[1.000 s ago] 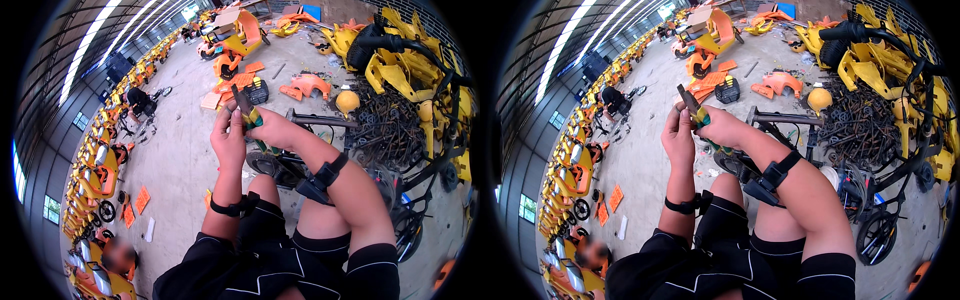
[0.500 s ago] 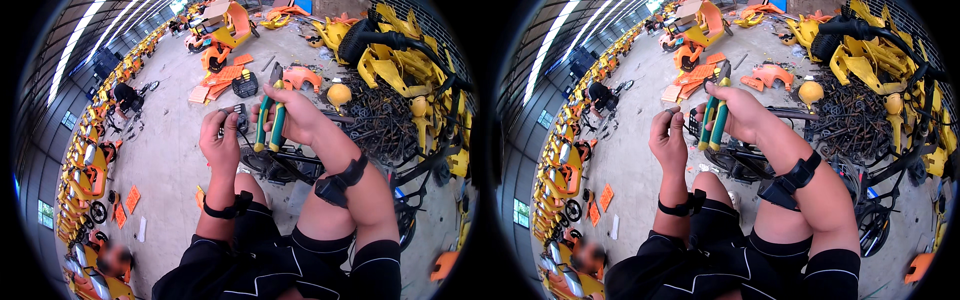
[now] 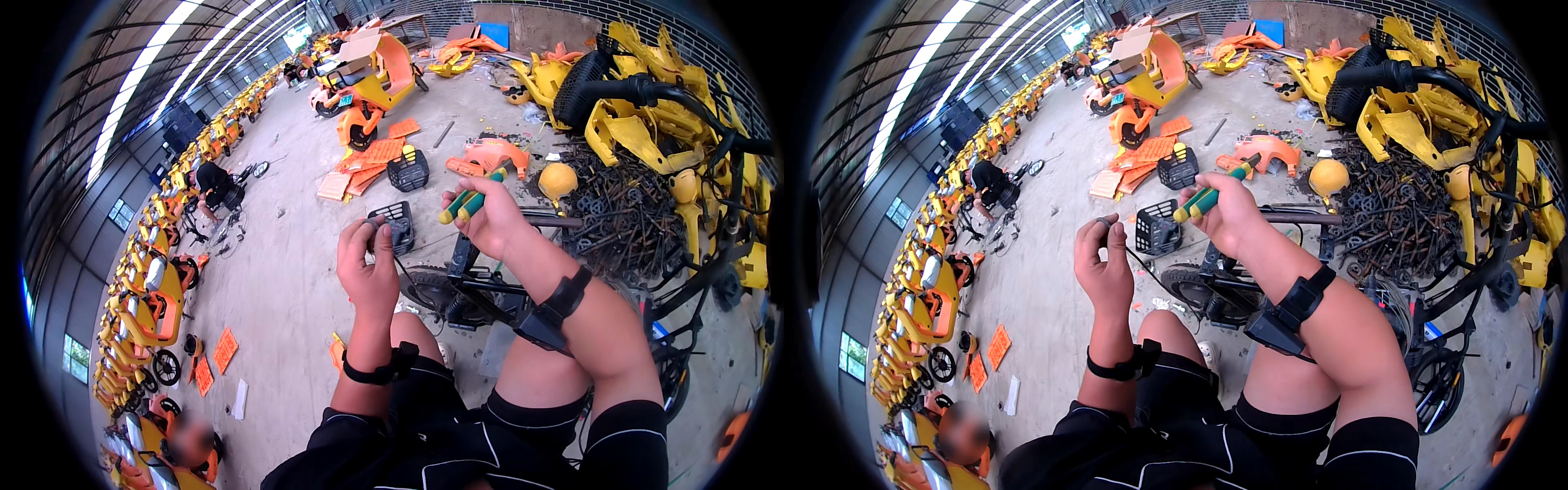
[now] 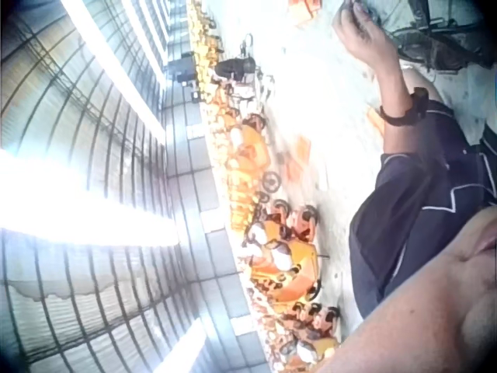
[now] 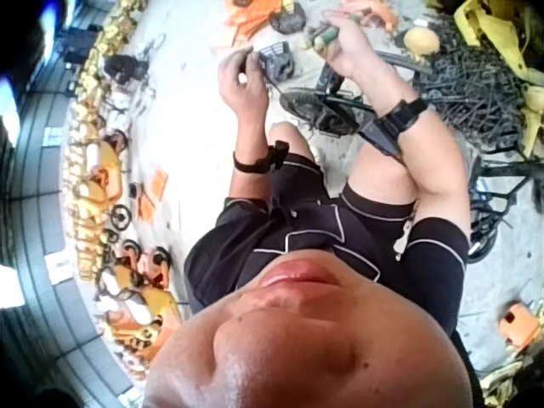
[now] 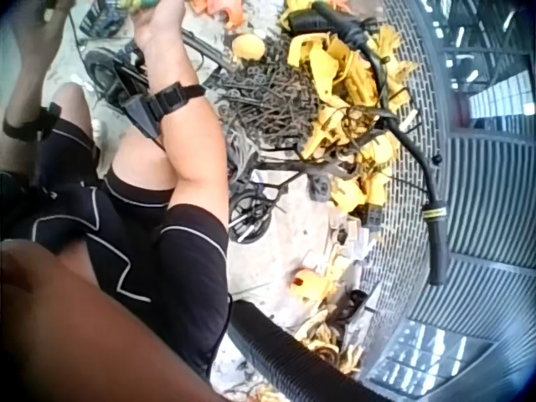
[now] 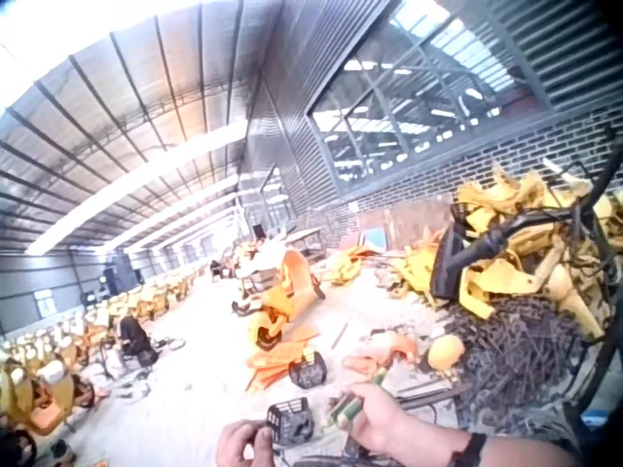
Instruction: The person uses pliers to strip insulation and cut small wires from a discarded bicycle component while sitting in a scrap yard.
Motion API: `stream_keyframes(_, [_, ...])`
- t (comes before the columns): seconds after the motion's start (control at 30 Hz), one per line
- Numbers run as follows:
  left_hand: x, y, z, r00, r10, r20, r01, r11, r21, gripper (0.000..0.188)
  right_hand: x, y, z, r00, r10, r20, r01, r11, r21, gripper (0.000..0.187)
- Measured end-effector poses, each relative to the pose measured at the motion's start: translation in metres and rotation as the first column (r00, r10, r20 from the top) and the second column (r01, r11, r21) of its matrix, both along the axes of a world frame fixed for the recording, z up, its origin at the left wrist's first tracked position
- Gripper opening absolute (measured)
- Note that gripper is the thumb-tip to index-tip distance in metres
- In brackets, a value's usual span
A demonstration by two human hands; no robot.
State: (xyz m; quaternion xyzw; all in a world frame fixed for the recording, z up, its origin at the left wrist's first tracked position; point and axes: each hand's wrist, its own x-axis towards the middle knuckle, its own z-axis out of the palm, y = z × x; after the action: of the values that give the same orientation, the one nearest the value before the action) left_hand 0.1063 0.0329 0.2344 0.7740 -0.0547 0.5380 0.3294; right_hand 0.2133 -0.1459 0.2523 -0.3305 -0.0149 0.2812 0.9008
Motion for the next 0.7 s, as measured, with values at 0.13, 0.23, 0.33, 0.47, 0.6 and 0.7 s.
stream_keyframes(0.13, [-0.007,-0.01,0.012,0.998,-0.06,0.005,0.06,0.998,0.01,0.008,-0.005,-0.001,-0.002,0.995,0.045,0.091,-0.016,0.956,-0.294,0.019])
stream_keyframes(0.23, [-0.02,-0.013,0.03,0.998,-0.059,-0.003,0.059,0.996,0.064,0.009,-0.021,-0.004,0.005,0.953,0.225,0.204,-0.128,0.908,-0.399,0.031])
stream_keyframes(0.33, [-0.028,-0.02,0.042,0.993,-0.109,-0.04,0.109,0.994,0.009,0.008,-0.039,-0.003,0.006,0.925,0.311,0.216,-0.206,0.893,-0.401,0.043])
stream_keyframes(0.47, [-0.013,-0.025,0.039,0.988,-0.128,-0.09,0.126,0.992,-0.028,0.01,-0.046,-0.008,-0.003,0.869,0.375,0.322,-0.146,0.817,-0.558,0.056])
stream_keyframes(0.6, [-0.006,-0.028,0.034,0.985,-0.07,-0.16,0.069,0.998,-0.014,0.015,-0.055,-0.014,0.016,0.73,0.435,0.527,0.148,0.652,-0.743,0.08])
stream_keyframes(0.7, [-0.01,-0.034,0.034,0.992,-0.019,-0.123,0.023,0.999,0.027,0.014,-0.06,-0.017,0.006,0.424,0.376,0.824,0.52,0.644,-0.562,0.083])
